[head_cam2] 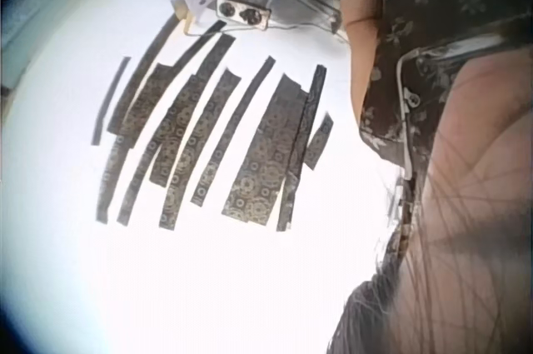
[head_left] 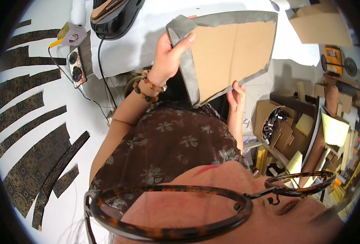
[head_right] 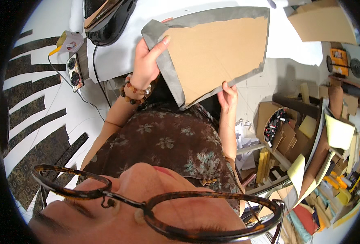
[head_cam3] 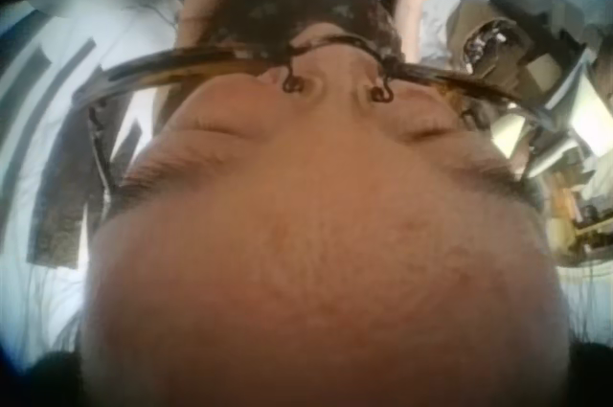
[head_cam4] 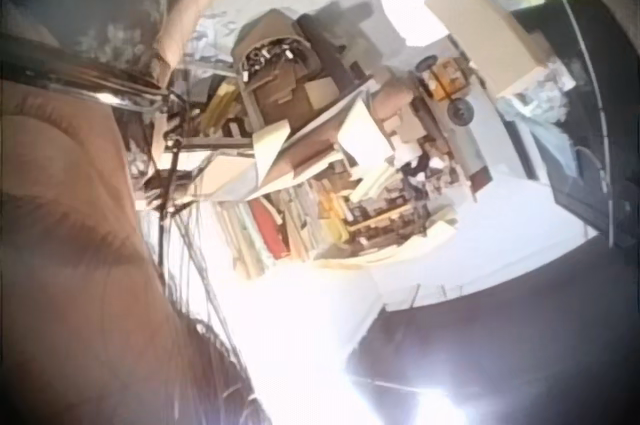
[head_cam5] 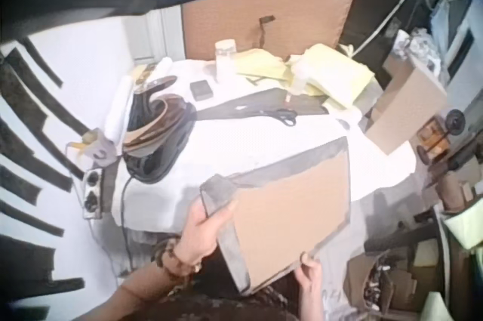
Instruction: The person folds a strip of light-colored fabric and uses scissors to trim its edges. They repeatedly fold and cut the fabric, then place it on a larger piece of material on the table and continue trimming.
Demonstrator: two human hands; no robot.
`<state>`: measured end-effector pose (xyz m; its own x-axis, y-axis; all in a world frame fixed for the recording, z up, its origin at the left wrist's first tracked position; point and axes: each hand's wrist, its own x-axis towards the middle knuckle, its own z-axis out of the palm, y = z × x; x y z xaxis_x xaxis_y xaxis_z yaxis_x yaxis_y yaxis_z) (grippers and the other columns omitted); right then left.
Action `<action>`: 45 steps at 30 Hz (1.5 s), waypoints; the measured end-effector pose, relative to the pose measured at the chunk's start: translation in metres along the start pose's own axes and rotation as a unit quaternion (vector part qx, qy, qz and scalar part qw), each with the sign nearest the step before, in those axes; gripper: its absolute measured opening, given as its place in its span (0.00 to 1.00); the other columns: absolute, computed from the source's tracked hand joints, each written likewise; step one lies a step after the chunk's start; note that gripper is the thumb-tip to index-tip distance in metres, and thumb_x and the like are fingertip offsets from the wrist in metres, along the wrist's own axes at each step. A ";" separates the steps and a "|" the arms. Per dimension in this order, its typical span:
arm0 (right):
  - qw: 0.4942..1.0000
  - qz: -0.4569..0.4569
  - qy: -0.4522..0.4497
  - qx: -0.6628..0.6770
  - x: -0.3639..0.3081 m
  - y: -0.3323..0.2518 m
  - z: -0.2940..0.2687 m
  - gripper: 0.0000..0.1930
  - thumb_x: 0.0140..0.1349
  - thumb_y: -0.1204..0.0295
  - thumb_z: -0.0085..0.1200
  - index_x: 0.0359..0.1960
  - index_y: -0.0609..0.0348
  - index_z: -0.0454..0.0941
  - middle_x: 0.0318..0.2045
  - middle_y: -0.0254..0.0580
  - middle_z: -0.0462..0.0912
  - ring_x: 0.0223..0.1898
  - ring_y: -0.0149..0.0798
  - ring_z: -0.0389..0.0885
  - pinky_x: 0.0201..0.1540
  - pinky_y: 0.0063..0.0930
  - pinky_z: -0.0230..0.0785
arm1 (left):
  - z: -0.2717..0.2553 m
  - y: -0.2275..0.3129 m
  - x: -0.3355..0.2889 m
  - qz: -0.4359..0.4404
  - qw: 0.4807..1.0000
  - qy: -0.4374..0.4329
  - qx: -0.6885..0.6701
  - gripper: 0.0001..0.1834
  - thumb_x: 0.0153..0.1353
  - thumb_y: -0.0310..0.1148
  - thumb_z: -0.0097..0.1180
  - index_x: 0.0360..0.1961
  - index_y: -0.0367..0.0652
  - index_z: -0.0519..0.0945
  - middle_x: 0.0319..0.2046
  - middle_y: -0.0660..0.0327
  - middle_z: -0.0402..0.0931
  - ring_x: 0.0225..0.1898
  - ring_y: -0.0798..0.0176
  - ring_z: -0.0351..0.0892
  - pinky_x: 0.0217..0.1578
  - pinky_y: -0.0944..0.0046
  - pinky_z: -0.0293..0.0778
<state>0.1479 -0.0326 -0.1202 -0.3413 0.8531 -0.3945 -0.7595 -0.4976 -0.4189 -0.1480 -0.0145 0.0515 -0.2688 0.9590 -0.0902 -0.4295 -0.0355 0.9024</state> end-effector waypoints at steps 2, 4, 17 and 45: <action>0.998 0.026 -0.050 0.010 0.009 -0.002 -0.052 0.20 0.62 0.82 0.62 0.56 0.57 0.76 0.48 0.45 0.83 0.53 0.46 0.83 0.59 0.41 0.76 | 0.019 0.003 -0.017 0.097 0.992 -0.062 0.056 0.24 0.69 0.26 0.59 0.65 0.34 0.73 0.52 0.63 0.81 0.47 0.72 0.77 0.52 0.68 0.74; 0.996 0.024 -0.054 -0.067 0.009 -0.002 -0.041 0.15 0.66 0.78 0.61 0.54 0.58 0.77 0.48 0.43 0.84 0.52 0.41 0.83 0.57 0.40 0.78 | 0.032 0.005 -0.036 0.170 0.962 -0.131 0.168 0.25 0.69 0.26 0.58 0.67 0.34 0.72 0.50 0.62 0.83 0.43 0.72 0.80 0.47 0.69 0.76; 0.963 0.077 0.062 -0.249 -0.042 0.031 -0.048 0.24 0.74 0.67 0.54 0.67 0.64 0.67 0.57 0.45 0.80 0.54 0.40 0.82 0.57 0.36 0.78 | 0.069 -0.077 -0.132 0.315 0.885 -0.187 0.288 0.31 0.60 0.20 0.57 0.67 0.37 0.73 0.37 0.51 0.84 0.25 0.64 0.79 0.28 0.67 0.74; 0.897 -0.308 -0.184 -0.257 -0.022 -0.105 0.007 0.16 0.68 0.70 0.57 0.22 0.61 0.73 0.27 0.43 0.78 0.29 0.38 0.75 0.35 0.30 0.69 | 0.108 -0.144 -0.056 0.291 0.829 -0.197 0.435 0.40 0.48 0.21 0.59 0.66 0.34 0.66 0.69 0.42 0.65 0.70 0.39 0.65 0.71 0.40 0.59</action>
<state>0.2318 0.0019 -0.0615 -0.1750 0.9382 0.2987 -0.5435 0.1609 -0.8239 0.0221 -0.0328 -0.0277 0.1640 0.8743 0.4568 0.5038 -0.4724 0.7232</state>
